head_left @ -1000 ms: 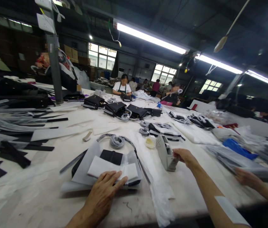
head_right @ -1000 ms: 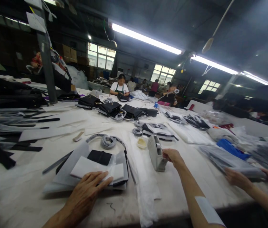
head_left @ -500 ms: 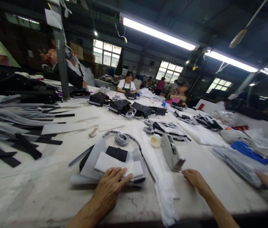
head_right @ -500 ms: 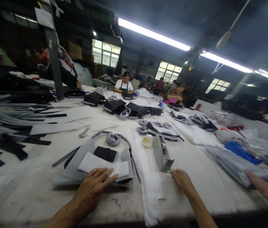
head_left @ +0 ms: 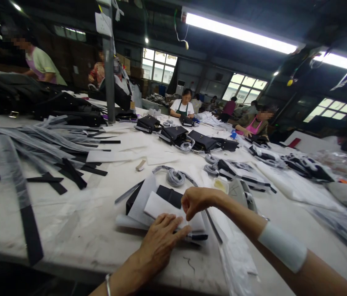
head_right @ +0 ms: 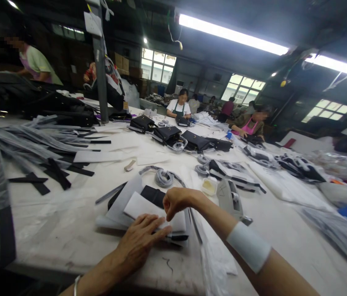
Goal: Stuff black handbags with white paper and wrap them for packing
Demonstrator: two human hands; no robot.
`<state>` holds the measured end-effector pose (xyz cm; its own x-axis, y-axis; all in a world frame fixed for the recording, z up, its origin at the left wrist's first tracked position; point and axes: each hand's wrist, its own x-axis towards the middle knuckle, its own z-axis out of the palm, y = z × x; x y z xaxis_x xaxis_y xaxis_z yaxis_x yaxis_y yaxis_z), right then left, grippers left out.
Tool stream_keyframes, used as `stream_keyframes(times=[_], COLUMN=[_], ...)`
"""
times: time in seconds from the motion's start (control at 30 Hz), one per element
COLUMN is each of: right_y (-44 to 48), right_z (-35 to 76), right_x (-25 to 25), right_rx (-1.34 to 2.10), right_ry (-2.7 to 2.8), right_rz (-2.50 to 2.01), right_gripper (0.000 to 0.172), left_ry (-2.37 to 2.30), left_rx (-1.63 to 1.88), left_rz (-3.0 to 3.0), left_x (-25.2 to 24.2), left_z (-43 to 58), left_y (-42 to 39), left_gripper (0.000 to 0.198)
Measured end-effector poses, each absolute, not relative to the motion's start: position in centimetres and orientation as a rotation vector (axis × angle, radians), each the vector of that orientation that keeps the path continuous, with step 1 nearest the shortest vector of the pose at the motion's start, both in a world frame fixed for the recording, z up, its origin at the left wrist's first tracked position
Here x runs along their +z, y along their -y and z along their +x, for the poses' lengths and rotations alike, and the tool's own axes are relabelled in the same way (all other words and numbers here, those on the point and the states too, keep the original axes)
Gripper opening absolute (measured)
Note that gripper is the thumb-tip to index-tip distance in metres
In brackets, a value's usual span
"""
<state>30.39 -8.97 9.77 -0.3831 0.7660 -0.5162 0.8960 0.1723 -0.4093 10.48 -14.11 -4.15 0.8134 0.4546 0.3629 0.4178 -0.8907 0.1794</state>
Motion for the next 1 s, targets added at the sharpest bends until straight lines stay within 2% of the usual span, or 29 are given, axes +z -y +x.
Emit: stream_keyframes(times=[0.2,0.37,0.5,0.67,0.8,1.0], right_y=[5.8,4.6,3.6,4.8,6.6,6.4], right_z=[28.7,29.6,31.7,34.3,35.4,36.6], right_x=[6.5,5.2,5.9,6.5,4.3,1.9], right_rx=[-0.798,-0.661,-0.349,-0.18,-0.436,-0.466], right_ry=[-2.233,-2.379,-2.621,-2.688,-2.754,-2.522], right_rz=[1.508,1.421,1.327,1.606,1.766,2.036], right_gripper=[0.026,0.032,0.026,0.06,0.094,0.111], left_ry=[-0.663,-0.651,-0.662,-0.654,-0.672,-0.661], left_rx=[0.614,0.619,0.618,0.649,0.645,0.662], left_rz=[2.871,2.85,2.852,2.862,2.876,2.884], left_x=[-3.8,-3.9,-4.0,-3.9,-3.9,-4.1], left_z=[10.4,10.4,10.5,10.4,10.5,10.6], left_y=[14.2,14.2,14.2,14.3,14.3,14.3], left_gripper=[0.067,0.062,0.059,0.058,0.057,0.055])
